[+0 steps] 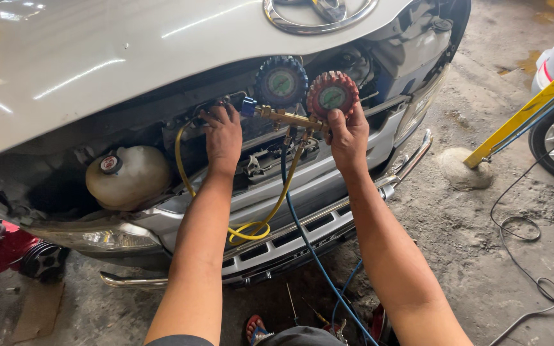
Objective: The person works on a car's air conditioning system with the hood open. They use a wrench to tighten a connection on the AC line, then connect a yellow hose from a manifold gauge set to the service port. They adjust the gauge valves and continue to work on the connection.
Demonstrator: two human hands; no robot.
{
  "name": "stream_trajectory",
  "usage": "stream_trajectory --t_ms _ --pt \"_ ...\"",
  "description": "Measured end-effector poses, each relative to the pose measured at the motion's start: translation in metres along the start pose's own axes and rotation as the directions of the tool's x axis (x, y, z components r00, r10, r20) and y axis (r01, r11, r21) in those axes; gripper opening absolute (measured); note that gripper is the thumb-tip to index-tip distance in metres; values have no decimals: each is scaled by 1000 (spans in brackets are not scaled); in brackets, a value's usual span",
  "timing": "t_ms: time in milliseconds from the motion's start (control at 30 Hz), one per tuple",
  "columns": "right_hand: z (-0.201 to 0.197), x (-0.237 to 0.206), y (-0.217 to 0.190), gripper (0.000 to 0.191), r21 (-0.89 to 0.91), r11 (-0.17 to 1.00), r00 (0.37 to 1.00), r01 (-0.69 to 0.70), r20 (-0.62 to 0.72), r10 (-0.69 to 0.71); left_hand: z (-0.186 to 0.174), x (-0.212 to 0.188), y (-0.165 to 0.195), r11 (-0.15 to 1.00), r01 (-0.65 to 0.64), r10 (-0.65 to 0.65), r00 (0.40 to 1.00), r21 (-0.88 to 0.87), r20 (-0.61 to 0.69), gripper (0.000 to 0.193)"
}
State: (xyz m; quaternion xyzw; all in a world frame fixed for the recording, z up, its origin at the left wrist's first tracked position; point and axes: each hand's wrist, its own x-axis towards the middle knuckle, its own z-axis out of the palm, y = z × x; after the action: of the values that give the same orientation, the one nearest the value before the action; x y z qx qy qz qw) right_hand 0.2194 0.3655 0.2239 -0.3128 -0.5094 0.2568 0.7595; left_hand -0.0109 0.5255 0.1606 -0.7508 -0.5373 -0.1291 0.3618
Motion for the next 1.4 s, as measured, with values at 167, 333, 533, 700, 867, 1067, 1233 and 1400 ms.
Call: stream_trajectory --t_ms 167,333,533,700,867,1067,1233,1400 --pt "0 -1 -1 49 -9 1000 1000 -3 -3 3 2 0 -1 1000 0 1 1000 -15 9 52" --pt "2 -2 -5 52 -7 1000 1000 12 -6 -12 2 1 -4 999 -9 7 999 -35 -34 51" --pt "2 -3 -7 53 -4 1000 1000 1 -6 -1 0 4 -9 999 -29 26 996 -40 -85 43" --pt "2 -4 -8 53 7 1000 1000 0 -3 0 -6 13 -23 966 -21 14 1000 -259 -28 25" --pt "3 -4 -10 52 -4 1000 1000 -3 1 3 -13 24 -47 878 79 -77 997 -473 25 38" --pt "5 -4 -13 50 43 999 1000 -13 25 12 -27 19 -60 826 118 -148 989 -551 -10 42" --pt "6 -5 -16 51 12 1000 1000 -20 4 20 -34 11 -50 867 51 -66 998 -495 -13 29" --pt "7 -5 -16 52 -57 998 999 -30 -20 28 -34 2 -36 951 -127 112 991 -283 -66 17"
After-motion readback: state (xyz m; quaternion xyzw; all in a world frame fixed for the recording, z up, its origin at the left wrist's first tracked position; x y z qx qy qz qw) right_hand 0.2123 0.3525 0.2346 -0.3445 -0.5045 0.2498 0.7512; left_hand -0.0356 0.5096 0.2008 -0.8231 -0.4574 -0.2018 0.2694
